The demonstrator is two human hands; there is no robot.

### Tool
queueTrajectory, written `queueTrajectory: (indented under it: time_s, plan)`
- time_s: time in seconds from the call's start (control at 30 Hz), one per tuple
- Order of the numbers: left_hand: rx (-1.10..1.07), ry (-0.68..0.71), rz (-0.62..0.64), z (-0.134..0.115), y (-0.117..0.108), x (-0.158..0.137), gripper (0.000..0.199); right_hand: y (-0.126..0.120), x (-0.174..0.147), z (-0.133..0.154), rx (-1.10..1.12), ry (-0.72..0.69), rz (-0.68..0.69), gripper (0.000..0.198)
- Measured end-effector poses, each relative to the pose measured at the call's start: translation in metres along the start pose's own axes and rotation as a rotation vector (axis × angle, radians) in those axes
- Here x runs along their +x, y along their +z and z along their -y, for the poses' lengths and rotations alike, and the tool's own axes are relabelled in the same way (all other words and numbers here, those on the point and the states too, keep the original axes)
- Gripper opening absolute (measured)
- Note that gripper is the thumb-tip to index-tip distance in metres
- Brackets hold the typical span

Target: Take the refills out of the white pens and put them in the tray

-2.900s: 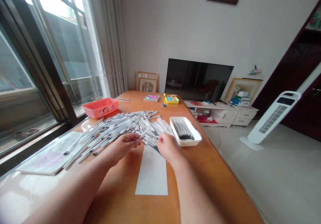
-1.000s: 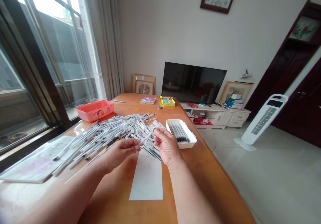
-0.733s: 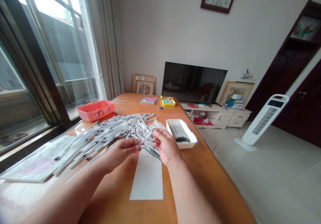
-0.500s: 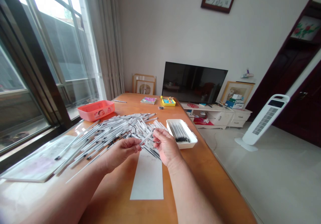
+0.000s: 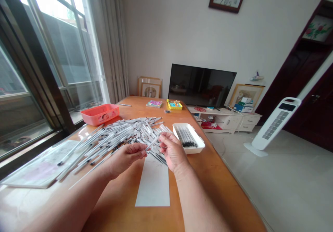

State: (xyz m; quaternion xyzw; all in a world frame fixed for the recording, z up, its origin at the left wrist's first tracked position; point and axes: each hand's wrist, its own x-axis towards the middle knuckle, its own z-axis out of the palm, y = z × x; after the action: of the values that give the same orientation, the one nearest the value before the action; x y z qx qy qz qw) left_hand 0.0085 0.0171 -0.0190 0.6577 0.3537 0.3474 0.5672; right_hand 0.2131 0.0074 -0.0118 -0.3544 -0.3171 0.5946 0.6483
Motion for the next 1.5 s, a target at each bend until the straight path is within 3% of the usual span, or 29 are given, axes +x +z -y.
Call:
queueTrajectory:
  time_s: [0.47,0.63,0.8,1.03,1.3,1.5]
  plan:
    - [0.047,-0.023,0.004,-0.008,0.001,-0.002,0.032,-0.003,-0.002,0.006,-0.318,-0.140,0.009,0.032]
    - [0.160,0.015,-0.043,-0.004,0.001,0.000,0.033,-0.004,-0.003,0.007,-0.445,-0.174,0.004,0.031]
    - [0.278,0.058,-0.124,0.003,0.001,0.002,0.034,-0.006,-0.003,0.003,-0.571,-0.218,-0.015,0.036]
    - [0.343,0.094,-0.089,0.001,0.001,0.001,0.031,-0.011,0.000,0.001,-0.844,-0.350,-0.025,0.048]
    - [0.289,0.066,-0.090,-0.003,0.001,0.000,0.033,-0.009,-0.004,0.005,-0.893,-0.395,-0.019,0.041]
    - [0.361,0.137,-0.075,-0.002,0.001,0.000,0.026,-0.016,0.002,-0.001,-0.954,-0.383,-0.072,0.043]
